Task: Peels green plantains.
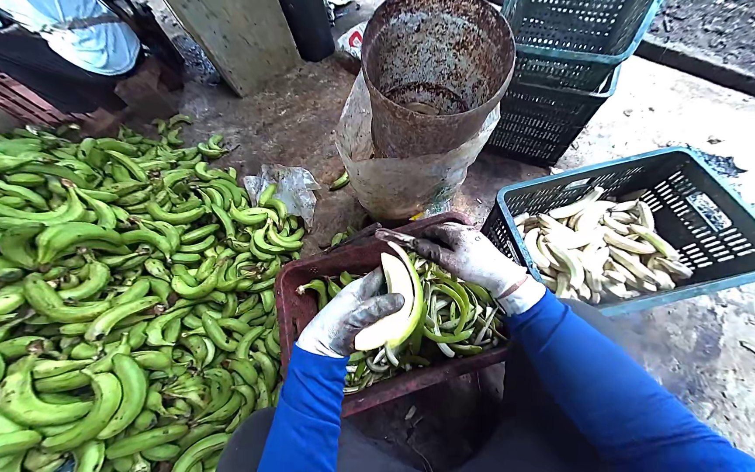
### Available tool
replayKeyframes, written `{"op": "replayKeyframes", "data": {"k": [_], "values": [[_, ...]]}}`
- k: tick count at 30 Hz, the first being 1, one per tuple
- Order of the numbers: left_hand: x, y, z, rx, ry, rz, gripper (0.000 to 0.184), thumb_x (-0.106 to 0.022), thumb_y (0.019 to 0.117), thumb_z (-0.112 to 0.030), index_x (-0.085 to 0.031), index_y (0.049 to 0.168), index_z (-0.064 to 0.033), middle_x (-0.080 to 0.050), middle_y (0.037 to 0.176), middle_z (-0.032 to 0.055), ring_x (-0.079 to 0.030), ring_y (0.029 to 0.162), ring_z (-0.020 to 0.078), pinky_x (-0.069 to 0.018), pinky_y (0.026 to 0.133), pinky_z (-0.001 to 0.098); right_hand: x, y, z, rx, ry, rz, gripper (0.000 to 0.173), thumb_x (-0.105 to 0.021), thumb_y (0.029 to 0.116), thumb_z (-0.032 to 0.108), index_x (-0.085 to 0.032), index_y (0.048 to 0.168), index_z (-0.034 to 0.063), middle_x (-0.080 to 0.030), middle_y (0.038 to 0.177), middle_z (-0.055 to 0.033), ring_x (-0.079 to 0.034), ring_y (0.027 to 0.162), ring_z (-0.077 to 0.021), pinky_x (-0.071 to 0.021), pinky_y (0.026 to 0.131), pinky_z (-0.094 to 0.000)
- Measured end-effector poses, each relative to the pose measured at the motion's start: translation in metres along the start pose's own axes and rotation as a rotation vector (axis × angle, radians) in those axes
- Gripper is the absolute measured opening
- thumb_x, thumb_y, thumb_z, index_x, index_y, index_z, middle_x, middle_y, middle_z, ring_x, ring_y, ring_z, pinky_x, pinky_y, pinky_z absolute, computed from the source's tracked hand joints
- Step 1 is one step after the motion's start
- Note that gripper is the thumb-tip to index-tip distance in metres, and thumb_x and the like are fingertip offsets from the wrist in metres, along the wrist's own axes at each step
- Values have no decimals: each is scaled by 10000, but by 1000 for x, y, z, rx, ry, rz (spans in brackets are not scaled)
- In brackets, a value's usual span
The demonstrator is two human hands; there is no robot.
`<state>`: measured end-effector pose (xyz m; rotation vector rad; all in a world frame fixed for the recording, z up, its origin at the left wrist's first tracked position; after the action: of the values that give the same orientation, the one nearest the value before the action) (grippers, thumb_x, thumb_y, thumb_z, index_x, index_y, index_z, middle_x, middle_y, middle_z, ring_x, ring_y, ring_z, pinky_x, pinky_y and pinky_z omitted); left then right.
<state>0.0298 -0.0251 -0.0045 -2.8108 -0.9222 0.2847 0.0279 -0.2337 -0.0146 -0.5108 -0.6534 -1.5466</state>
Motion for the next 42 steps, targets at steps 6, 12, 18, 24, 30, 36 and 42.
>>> {"op": "replayKeyframes", "data": {"k": [6, 12, 18, 24, 30, 36, 42], "values": [[29, 9, 12, -205, -778, -304, 305, -497, 1032, -212, -576, 1295, -77, -675, 1170, 205, -693, 1009, 323, -596, 848, 480, 12, -11, 16, 46, 20, -200, 408, -672, 974, 458, -673, 1290, 200, -670, 1227, -30, -649, 1115, -173, -555, 967, -481], [50, -1, 7, -421, -896, -542, 444, -279, 1118, -327, -622, 1210, -59, -692, 1130, 151, -696, 1004, 263, -604, 830, 426, -25, -29, 40, 261, -15, -215, 437, -732, 937, 432, -690, 1273, 156, -679, 1174, -46, -640, 1115, -178, -547, 983, -418], [41, 1, 8, -251, -912, -473, 434, -292, 1100, -341, -626, 1159, -70, -692, 1090, 157, -700, 966, 279, -602, 804, 440, -31, -26, 52, 422, -117, -200, 387, -675, 981, 439, -703, 1260, 173, -680, 1176, -52, -626, 1140, -210, -512, 1009, -446], [22, -5, 7, -82, -617, -101, 294, -510, 1035, -232, -603, 1278, -95, -687, 1065, 149, -695, 926, 238, -598, 831, 429, -19, -18, 47, 353, -40, -115, 368, -604, 1031, 378, -693, 1319, 168, -693, 1193, -26, -634, 1144, -158, -524, 1018, -400], [-1, -8, -10, -114, -291, 83, 857, -755, 872, -246, -300, 1593, -159, -638, 1210, 149, -683, 944, 229, -605, 830, 407, -15, -2, -2, -100, -17, 54, 467, -469, 1023, 628, -735, 1094, 251, -710, 891, 3, -678, 812, -174, -563, 752, -522], [40, -10, -6, -230, -554, -342, 488, -590, 1003, -191, -483, 1474, -124, -657, 1185, 187, -683, 995, 293, -590, 859, 477, -4, -23, 22, 45, 78, -116, 426, -680, 962, 494, -680, 1287, 218, -673, 1200, 6, -657, 1065, -120, -580, 931, -421], [49, -8, -6, -320, -863, -220, 316, -505, 1052, -281, -625, 1259, -74, -681, 1134, 145, -691, 1001, 253, -596, 867, 422, -22, -34, 44, 343, -5, -99, 419, -703, 956, 466, -705, 1274, 193, -674, 1185, -32, -619, 1141, -168, -521, 1012, -412]]}}
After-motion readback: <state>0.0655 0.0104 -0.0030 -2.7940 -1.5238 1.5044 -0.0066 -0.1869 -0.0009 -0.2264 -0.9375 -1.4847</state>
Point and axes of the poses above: each hand's wrist, its own y-axis towards the middle knuckle, its own x-axis out of the back of the hand, z = x × y, the point moved 7 cm from there along y, towards the middle knuckle
